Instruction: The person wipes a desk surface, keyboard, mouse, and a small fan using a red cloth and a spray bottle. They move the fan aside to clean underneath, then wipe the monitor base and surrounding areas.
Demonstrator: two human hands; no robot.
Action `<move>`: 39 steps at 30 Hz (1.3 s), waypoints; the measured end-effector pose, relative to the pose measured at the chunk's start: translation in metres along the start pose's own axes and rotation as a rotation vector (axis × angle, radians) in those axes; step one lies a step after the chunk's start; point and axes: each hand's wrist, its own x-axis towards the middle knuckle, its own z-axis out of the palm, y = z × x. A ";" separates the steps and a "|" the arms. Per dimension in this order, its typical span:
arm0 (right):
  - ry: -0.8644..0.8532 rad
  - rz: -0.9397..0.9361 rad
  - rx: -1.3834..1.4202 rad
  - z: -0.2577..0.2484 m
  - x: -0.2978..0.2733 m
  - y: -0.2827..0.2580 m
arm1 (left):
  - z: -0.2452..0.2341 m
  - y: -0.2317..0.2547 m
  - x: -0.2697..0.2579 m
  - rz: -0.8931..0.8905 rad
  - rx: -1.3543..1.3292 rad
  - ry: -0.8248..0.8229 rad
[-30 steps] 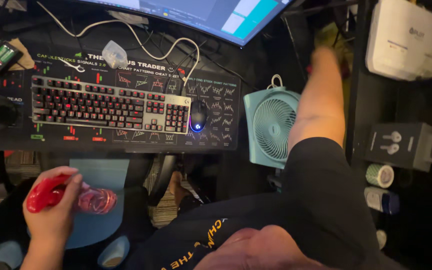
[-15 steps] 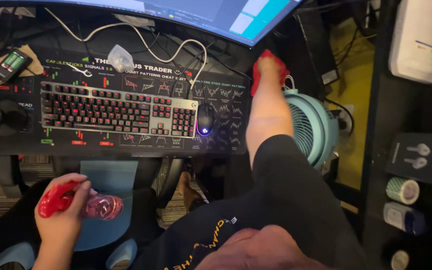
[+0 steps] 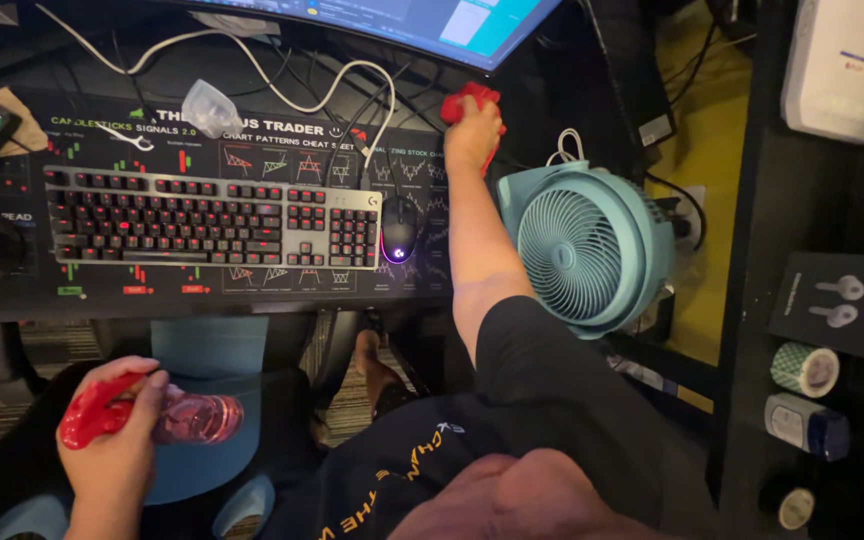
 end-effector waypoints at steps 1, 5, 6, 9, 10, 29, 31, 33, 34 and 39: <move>0.045 -0.041 0.061 0.003 0.001 0.003 | -0.001 0.000 -0.001 0.006 0.021 0.003; -0.069 0.170 1.024 0.010 0.040 0.029 | -0.004 0.002 -0.002 0.081 0.001 -0.023; -0.190 0.320 1.439 0.010 0.057 0.034 | -0.003 0.002 -0.004 0.064 0.004 -0.018; 0.023 0.337 1.544 0.008 0.089 0.058 | -0.006 0.005 -0.003 0.066 0.029 -0.020; 0.148 0.271 1.468 0.006 0.096 0.064 | -0.005 0.005 -0.003 0.101 0.036 -0.026; -0.162 -0.286 0.050 -0.063 -0.056 -0.026 | -0.001 0.015 -0.010 0.140 -0.058 -0.049; -0.183 -0.158 -0.006 -0.060 -0.058 -0.010 | -0.001 0.017 -0.013 0.152 -0.047 -0.066; -0.153 -0.062 -0.003 -0.060 -0.048 0.006 | 0.002 0.019 -0.012 0.135 -0.057 -0.075; -0.122 -0.027 0.029 -0.059 -0.047 0.012 | 0.003 0.018 -0.012 0.105 -0.066 -0.074; -0.185 -0.038 0.020 -0.056 -0.070 0.022 | 0.005 0.015 -0.008 0.100 -0.079 -0.107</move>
